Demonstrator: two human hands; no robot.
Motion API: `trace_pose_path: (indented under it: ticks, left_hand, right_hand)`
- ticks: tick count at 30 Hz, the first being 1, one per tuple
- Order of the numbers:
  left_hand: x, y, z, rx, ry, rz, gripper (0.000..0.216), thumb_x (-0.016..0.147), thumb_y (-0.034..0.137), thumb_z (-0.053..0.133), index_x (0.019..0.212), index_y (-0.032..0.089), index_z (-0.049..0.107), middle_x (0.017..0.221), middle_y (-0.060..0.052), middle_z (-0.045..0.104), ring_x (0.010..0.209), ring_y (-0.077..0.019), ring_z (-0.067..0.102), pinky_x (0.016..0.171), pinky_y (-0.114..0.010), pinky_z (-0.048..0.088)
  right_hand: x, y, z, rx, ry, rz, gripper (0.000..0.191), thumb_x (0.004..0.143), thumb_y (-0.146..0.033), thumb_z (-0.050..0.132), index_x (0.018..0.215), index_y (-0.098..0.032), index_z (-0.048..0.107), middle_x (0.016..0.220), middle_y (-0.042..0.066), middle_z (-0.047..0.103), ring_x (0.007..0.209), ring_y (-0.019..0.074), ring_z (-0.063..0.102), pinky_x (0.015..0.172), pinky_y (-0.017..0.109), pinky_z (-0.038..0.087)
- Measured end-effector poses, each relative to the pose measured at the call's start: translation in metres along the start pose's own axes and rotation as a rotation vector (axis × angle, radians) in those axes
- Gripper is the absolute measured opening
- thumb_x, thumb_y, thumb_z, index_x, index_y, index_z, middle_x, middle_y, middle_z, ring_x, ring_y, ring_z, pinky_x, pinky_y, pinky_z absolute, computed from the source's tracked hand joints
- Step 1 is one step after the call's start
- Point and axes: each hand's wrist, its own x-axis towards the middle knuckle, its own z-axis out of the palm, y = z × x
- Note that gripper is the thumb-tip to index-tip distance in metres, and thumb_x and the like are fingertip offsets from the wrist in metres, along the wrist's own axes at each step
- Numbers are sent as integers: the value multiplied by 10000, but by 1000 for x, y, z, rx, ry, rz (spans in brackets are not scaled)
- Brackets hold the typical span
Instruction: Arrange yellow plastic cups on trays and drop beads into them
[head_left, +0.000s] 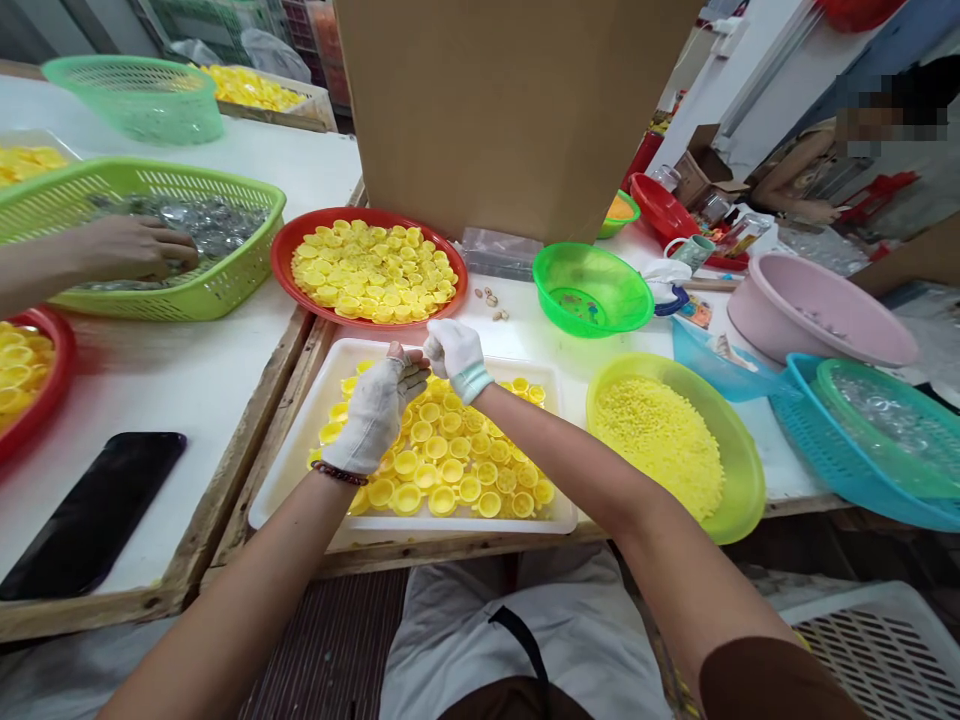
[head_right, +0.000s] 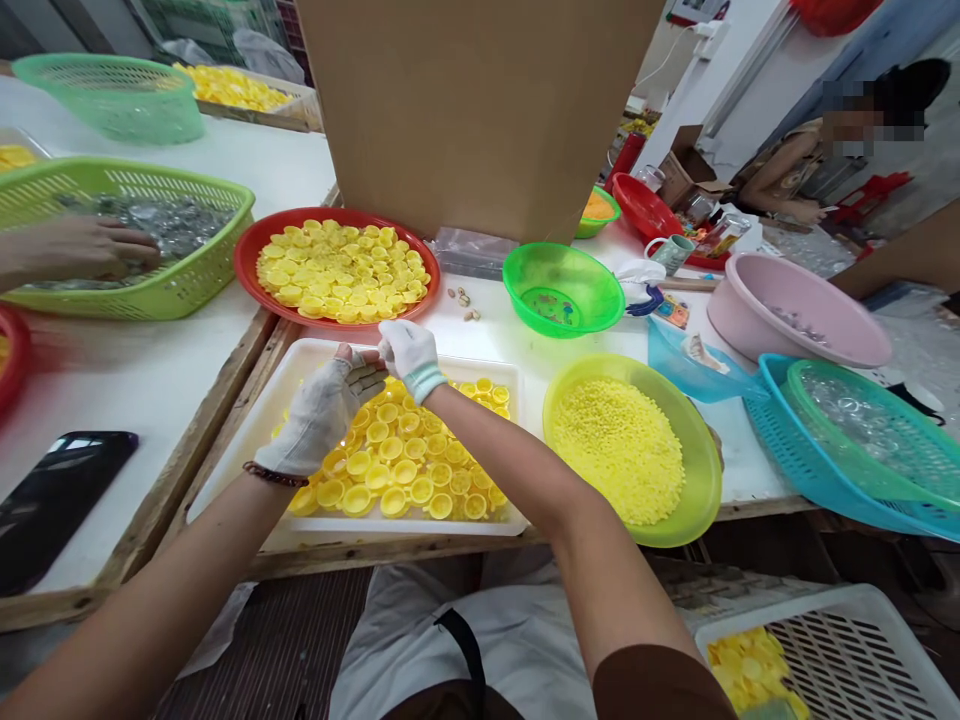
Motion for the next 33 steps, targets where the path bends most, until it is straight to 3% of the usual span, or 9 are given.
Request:
trace_pose_path:
  ticks: [6, 10, 12, 14, 17, 20, 24, 28, 33]
  left_hand:
    - [-34, -3, -15, 163, 13, 96, 535, 802, 646, 684, 1023, 161, 729, 1092, -120, 723, 1044, -246, 676, 981, -399, 527]
    - [-67, 4, -38, 453, 15, 212, 481, 886, 610, 602, 1111, 211, 747, 1178, -91, 725, 1085, -255, 659, 1002, -370, 511]
    - [-83, 5, -47, 612, 33, 251, 473, 880, 617, 607, 1121, 238, 756, 1158, -77, 737, 1089, -270, 651, 1029, -370, 483]
    - [-96, 2, -50, 712, 58, 272, 468, 861, 627, 623, 1104, 254, 765, 1134, -72, 746, 1105, -292, 643, 1063, -388, 453]
    - [-105, -3, -45, 765, 89, 294, 465, 860, 638, 614, 1086, 262, 767, 1153, -72, 747, 1145, -315, 636, 1082, -415, 433]
    - [-109, -6, -36, 758, 105, 302, 452, 873, 632, 601, 1079, 264, 762, 1158, -66, 747, 1138, -308, 642, 1064, -409, 443]
    - [-110, -4, -31, 725, 103, 266, 443, 875, 623, 608, 1063, 253, 763, 1129, -64, 751, 1086, -292, 658, 1039, -399, 464]
    - [-107, -5, -33, 612, 112, 216, 445, 860, 616, 634, 1080, 250, 758, 1122, -62, 746, 1013, -263, 674, 977, -394, 508]
    - [-89, -8, -7, 126, 27, 102, 374, 839, 527, 689, 1016, 201, 740, 1049, -78, 730, 979, -224, 689, 917, -385, 557]
  right_hand:
    - [-55, -45, -49, -243, -91, 34, 302, 828, -288, 638, 609, -211, 444, 512, -64, 453, 396, 58, 350, 373, 202, 249]
    - [-101, -103, -139, -446, 3, 79, 298, 848, -335, 604, 628, -233, 431, 521, -49, 422, 399, 79, 333, 383, 236, 233]
    - [-126, -117, -195, -703, 125, 42, 306, 879, -330, 579, 626, -235, 436, 522, -27, 422, 436, 102, 358, 429, 271, 267]
    - [-149, -114, -241, -1009, 169, -7, 259, 887, -287, 575, 656, -234, 471, 610, 30, 510, 555, 147, 466, 543, 334, 369]
    - [-178, -90, -278, -1315, -13, -95, 111, 883, -276, 624, 783, -242, 589, 868, 132, 635, 825, 243, 570, 775, 442, 413]
    - [-192, -66, -280, -1270, -105, -53, 167, 885, -302, 656, 737, -269, 586, 791, 107, 584, 741, 240, 500, 772, 449, 371]
    - [-187, -64, -275, -1019, -4, 119, 365, 821, -251, 720, 557, -257, 468, 596, 27, 421, 577, 172, 308, 646, 400, 288]
    - [-166, -87, -273, -747, 174, 273, 391, 907, -369, 588, 584, -251, 403, 557, -15, 362, 480, 113, 309, 514, 351, 175]
    - [-132, -111, -219, -322, 197, 401, 372, 960, -539, 393, 722, -258, 338, 561, -108, 242, 394, 41, 179, 464, 277, 94]
